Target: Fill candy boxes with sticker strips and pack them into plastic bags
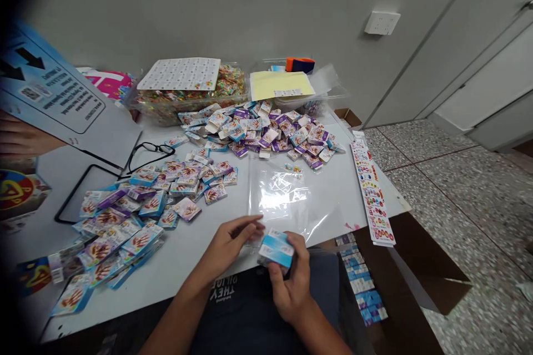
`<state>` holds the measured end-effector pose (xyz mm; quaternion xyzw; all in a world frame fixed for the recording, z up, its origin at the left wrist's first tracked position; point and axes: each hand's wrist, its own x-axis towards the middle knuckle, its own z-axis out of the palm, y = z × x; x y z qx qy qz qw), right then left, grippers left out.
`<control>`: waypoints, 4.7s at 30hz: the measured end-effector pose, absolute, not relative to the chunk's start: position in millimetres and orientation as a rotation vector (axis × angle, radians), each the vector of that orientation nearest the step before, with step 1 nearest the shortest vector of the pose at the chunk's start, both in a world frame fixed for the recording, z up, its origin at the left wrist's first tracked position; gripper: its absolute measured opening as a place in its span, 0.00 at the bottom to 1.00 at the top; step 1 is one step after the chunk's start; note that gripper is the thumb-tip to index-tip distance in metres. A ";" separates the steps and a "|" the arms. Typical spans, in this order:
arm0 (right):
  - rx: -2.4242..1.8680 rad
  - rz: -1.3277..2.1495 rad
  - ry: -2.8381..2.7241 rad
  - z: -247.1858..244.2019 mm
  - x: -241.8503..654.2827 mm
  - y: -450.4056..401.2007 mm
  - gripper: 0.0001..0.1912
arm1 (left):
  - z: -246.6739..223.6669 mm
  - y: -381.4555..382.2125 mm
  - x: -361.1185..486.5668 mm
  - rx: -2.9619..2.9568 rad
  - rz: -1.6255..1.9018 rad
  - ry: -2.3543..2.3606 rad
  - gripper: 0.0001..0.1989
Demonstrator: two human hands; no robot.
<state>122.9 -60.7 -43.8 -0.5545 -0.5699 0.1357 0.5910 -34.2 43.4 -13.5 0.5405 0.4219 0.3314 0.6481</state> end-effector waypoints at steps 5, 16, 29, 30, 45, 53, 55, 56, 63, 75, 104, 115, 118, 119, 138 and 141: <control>-1.535 0.482 -0.930 -56.9 134.3 -58.8 0.19 | -39.9 67.5 -21.0 1.944 0.800 1.084 0.17; -1.720 0.463 -1.052 -66.2 172.7 -54.3 0.25 | -39.1 62.3 -14.3 2.073 0.908 1.068 0.12; -1.327 0.898 -0.391 -18.1 102.0 -51.7 0.24 | -34.1 -30.1 -14.6 1.590 1.370 1.037 0.09; -1.290 0.945 -0.392 -13.8 102.8 -50.0 0.23 | -31.5 -33.2 -15.7 1.599 1.344 0.992 0.07; -1.160 0.604 -1.292 13.5 131.0 -44.9 0.19 | 39.2 15.2 -13.3 0.889 0.968 0.563 0.44; -1.396 0.049 -1.226 8.5 101.6 -42.8 0.18 | 27.5 -12.5 21.9 0.737 1.058 0.704 0.29; -1.432 -0.078 -1.470 3.0 103.4 -44.2 0.25 | 25.2 -9.6 18.5 0.641 1.055 0.703 0.29; -1.419 -0.120 -1.608 1.0 105.1 -44.2 0.28 | 25.3 -5.8 14.0 0.590 1.063 0.693 0.30; -1.296 -0.177 -2.067 -2.5 115.0 -28.0 0.34 | 30.1 21.6 -23.5 0.531 0.998 0.800 0.22; -1.570 -0.223 -1.977 -26.6 111.1 -18.0 0.20 | -8.2 23.7 -20.3 0.850 0.803 0.832 0.21; -1.877 0.070 -2.017 -59.0 118.8 -8.1 0.25 | -39.0 -18.9 -14.6 2.192 0.347 1.557 0.16; -1.752 0.103 -2.160 -54.0 131.6 -4.0 0.35 | -32.8 -14.4 -25.3 2.083 0.362 1.562 0.18; -1.890 0.116 -2.092 -57.6 125.7 -5.4 0.34 | -33.8 -15.0 -24.6 2.096 0.338 1.548 0.18; -1.932 0.129 -2.076 -58.4 123.3 -5.7 0.33 | -34.1 -15.3 -24.3 2.096 0.332 1.546 0.19; -1.933 0.199 -2.068 -50.9 120.3 1.8 0.28 | -54.3 -1.2 -28.2 2.143 0.918 1.312 0.30; -1.925 0.225 -2.024 -50.3 120.7 2.5 0.27 | -60.7 -6.5 -24.9 2.211 0.943 1.319 0.32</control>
